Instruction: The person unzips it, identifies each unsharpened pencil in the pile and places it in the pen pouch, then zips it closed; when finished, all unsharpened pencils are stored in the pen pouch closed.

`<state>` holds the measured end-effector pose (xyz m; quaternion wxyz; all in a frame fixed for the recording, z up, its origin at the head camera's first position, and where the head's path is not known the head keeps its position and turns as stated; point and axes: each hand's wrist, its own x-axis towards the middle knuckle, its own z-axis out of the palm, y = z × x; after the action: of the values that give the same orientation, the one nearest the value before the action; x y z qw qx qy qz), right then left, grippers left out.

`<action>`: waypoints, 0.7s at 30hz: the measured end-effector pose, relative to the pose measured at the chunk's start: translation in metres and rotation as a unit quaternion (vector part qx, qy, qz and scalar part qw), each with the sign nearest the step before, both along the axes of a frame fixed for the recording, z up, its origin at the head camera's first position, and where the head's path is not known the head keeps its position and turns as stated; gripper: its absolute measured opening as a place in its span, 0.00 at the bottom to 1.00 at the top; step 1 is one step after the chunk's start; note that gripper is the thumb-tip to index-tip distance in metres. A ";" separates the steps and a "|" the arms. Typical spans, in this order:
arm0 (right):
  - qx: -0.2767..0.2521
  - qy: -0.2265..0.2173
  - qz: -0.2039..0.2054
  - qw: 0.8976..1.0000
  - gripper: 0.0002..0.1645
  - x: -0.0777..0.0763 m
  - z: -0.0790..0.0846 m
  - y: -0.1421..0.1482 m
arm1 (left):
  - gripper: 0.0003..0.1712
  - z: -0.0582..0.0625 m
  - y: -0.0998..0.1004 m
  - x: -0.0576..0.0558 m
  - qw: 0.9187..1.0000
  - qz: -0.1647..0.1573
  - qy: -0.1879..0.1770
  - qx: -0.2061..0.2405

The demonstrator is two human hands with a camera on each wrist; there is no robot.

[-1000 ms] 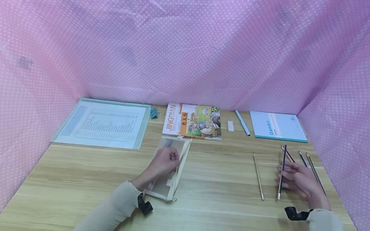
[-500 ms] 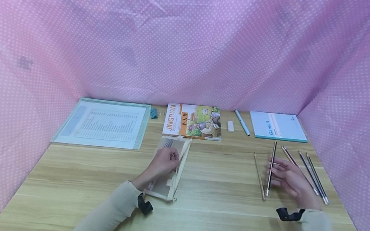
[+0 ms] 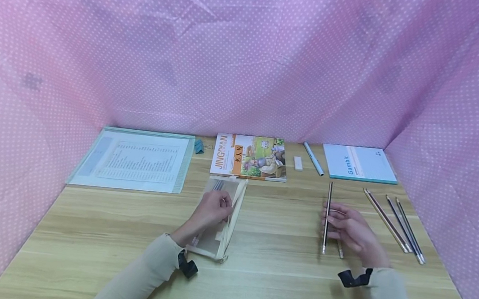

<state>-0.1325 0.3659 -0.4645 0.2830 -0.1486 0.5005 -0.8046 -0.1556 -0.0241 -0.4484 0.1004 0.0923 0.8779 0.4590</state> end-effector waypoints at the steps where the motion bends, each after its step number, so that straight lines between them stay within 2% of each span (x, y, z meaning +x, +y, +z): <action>1: 0.001 -0.002 0.003 1.000 0.34 0.000 0.000 -0.004 | 0.06 0.000 0.000 0.000 1.000 0.000 -0.002 0.000; 11: 0.059 -0.013 -0.005 0.998 0.31 -0.001 -0.001 -0.041 | 0.06 0.000 0.000 0.000 1.000 0.002 -0.005 -0.006; 21: 0.100 -0.035 0.014 0.994 0.25 -0.006 0.000 -0.076 | 0.06 0.002 0.000 0.001 1.000 0.000 -0.006 -0.002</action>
<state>-0.1386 0.2896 -0.4643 0.3250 -0.0987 0.5661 -0.7511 -0.1548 -0.0245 -0.4467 0.1057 0.0898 0.8782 0.4576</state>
